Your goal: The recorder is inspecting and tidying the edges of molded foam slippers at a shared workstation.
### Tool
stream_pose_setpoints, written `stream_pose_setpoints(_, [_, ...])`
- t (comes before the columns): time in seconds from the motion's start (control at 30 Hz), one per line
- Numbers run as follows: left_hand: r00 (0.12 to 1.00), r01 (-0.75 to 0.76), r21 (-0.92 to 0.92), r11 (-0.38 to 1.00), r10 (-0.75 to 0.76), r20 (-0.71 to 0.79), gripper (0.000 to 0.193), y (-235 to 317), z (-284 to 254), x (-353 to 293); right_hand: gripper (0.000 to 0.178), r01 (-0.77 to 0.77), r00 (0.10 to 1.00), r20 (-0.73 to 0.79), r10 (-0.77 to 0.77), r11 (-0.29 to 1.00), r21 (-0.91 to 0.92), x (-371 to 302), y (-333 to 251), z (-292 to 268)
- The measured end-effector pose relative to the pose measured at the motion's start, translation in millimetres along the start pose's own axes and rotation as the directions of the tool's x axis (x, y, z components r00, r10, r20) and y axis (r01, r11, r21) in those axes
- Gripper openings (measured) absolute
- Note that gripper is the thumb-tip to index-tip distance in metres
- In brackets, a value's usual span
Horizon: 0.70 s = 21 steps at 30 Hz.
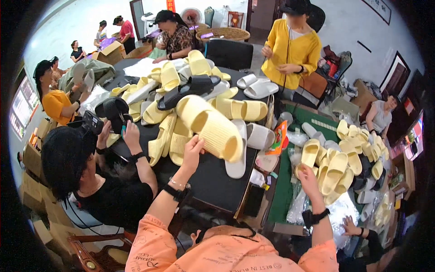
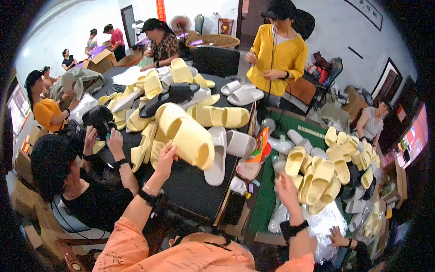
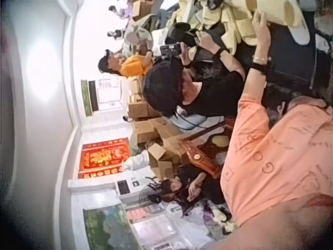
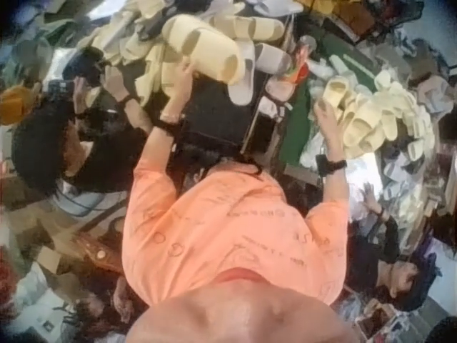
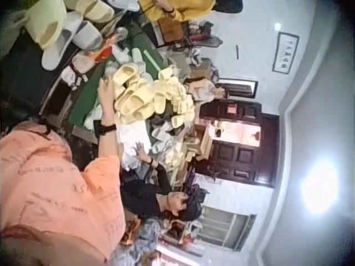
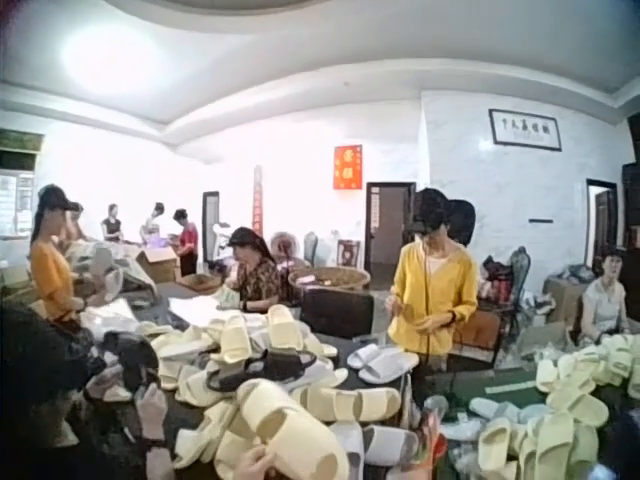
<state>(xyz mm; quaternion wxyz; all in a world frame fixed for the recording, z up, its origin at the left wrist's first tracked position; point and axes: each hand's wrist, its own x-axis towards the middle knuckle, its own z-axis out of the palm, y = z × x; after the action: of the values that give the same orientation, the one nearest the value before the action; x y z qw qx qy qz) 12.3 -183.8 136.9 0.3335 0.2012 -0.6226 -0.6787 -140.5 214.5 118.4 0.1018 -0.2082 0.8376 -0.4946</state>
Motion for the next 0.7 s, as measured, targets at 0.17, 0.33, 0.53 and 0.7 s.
stream_pose_setpoints(0.17, [0.777,0.239,-0.057,0.969,-0.156,0.610,0.016,29.2,-0.7,-58.0,0.056,-0.449,0.800,0.589,-0.117,0.534,0.716,3.0,-89.2,93.8])
stream_pose_setpoints(0.33, [0.573,0.143,0.165,0.976,-0.218,0.790,0.015,25.9,-9.1,-72.1,0.053,-0.529,0.784,0.620,0.006,0.528,0.664,-19.5,-94.7,145.7])
stream_pose_setpoints(0.53, [0.570,-0.674,0.264,0.690,0.260,0.779,0.034,27.4,6.9,-71.0,0.055,-0.628,0.774,0.629,0.073,0.216,0.748,-31.1,-80.3,158.0])
stream_pose_setpoints(0.7, [0.635,-0.493,0.493,0.716,-0.091,0.767,0.034,35.3,40.9,-93.9,0.067,-0.282,0.911,0.403,-0.088,0.580,0.765,-23.2,-89.5,163.9])
